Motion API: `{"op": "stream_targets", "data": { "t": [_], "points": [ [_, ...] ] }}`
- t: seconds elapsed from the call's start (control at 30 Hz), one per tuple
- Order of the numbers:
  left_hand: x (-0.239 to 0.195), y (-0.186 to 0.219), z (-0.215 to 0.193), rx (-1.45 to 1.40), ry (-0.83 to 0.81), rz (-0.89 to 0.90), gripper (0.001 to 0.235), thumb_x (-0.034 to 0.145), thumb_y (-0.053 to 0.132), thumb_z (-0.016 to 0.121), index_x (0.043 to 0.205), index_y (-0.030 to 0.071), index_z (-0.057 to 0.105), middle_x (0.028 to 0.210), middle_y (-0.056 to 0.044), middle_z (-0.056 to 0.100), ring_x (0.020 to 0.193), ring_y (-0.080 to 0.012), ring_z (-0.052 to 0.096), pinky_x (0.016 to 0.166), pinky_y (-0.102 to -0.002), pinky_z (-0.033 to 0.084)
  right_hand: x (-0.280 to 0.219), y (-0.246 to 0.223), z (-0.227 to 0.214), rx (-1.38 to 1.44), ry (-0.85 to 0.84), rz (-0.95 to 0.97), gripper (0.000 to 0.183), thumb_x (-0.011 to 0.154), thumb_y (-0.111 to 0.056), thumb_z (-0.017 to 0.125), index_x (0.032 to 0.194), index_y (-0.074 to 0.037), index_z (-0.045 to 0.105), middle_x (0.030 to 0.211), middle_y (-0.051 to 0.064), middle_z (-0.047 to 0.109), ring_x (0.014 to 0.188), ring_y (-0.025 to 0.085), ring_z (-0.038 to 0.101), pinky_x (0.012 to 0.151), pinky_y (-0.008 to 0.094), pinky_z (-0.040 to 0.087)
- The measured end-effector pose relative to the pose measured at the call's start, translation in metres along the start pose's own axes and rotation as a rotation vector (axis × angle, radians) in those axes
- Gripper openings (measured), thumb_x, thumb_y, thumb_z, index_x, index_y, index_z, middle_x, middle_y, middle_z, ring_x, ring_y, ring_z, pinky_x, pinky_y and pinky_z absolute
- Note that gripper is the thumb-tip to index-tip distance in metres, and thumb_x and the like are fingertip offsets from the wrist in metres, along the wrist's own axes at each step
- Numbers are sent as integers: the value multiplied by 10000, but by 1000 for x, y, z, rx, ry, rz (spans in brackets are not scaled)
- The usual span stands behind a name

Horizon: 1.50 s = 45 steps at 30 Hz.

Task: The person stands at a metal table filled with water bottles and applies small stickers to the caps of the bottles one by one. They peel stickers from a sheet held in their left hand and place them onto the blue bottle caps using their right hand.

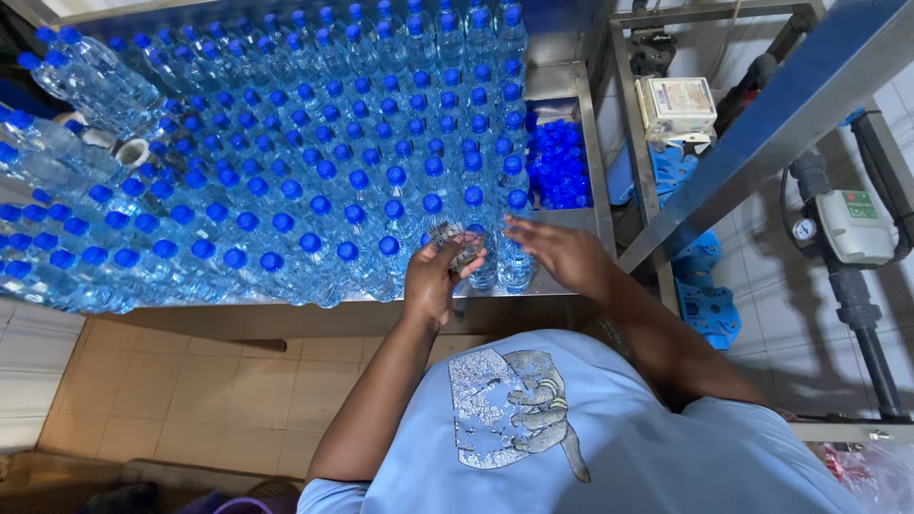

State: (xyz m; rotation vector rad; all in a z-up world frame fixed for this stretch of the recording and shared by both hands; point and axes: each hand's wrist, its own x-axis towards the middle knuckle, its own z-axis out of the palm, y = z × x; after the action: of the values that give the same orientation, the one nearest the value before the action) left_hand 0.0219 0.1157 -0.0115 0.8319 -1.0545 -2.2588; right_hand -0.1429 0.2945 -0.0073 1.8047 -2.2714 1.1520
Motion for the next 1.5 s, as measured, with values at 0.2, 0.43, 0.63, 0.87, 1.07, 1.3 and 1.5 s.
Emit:
{"op": "stream_targets", "data": {
  "t": [0.2, 0.43, 0.63, 0.87, 1.07, 1.3, 1.5],
  "points": [
    [-13, -10, 16, 119, -14, 51, 158, 992, 60, 802, 1089, -63, 823, 1012, -231, 846, 909, -308, 858, 881, -418, 726, -16, 31, 23, 226, 126, 128, 449, 981, -256, 881, 1413, -218, 765, 1417, 11, 757, 945, 234, 818, 779, 362, 653],
    [-14, -35, 31, 242, -51, 60, 113, 929, 9, 878, 1025, -40, 844, 958, -212, 847, 884, -303, 850, 850, -402, 731, 10, 41, 21, 854, -50, 299, 247, 873, -3, 938, 1092, -24, 825, 868, 89, 809, 776, 114, 787, 691, 236, 642],
    [-19, -33, 39, 288, -55, 132, 167, 860, -26, 929, 1005, -35, 845, 928, -190, 842, 899, -254, 829, 848, -378, 725, 10, 28, 3, 883, -34, 263, 262, 978, 17, 820, 1237, -3, 787, 913, 133, 829, 814, 140, 778, 701, 260, 665],
    [-27, -21, 48, 261, 57, 86, 32, 892, -62, 827, 918, -76, 815, 840, -222, 815, 758, -263, 834, 728, -340, 735, 22, 8, -34, 617, -50, 19, 156, 892, -54, 942, 1027, -56, 862, 1028, 161, 823, 914, 213, 763, 727, 320, 626],
    [-14, -31, 38, 309, 41, 101, 67, 889, -53, 852, 928, -89, 811, 834, -226, 804, 754, -260, 823, 715, -353, 739, 23, 2, -60, 575, -427, 69, 230, 999, -118, 814, 1218, -60, 852, 1034, 162, 873, 844, 199, 725, 759, 378, 576],
    [-9, -20, 28, 210, 29, 55, 257, 973, 79, 846, 1186, -55, 794, 1091, -203, 834, 943, -269, 840, 885, -365, 725, 46, 57, -30, -273, -7, 117, 146, 1016, -314, 822, 1148, -312, 885, 957, 38, 812, 944, 307, 752, 800, 450, 620],
    [-8, -17, 27, 85, 48, 0, 260, 1019, 111, 762, 1191, -84, 769, 1099, -206, 823, 972, -283, 843, 910, -376, 716, 72, 98, 19, -280, -44, 87, 110, 1019, -337, 799, 1111, -280, 822, 1012, 4, 799, 1045, 302, 747, 918, 452, 613]
  ]
}}
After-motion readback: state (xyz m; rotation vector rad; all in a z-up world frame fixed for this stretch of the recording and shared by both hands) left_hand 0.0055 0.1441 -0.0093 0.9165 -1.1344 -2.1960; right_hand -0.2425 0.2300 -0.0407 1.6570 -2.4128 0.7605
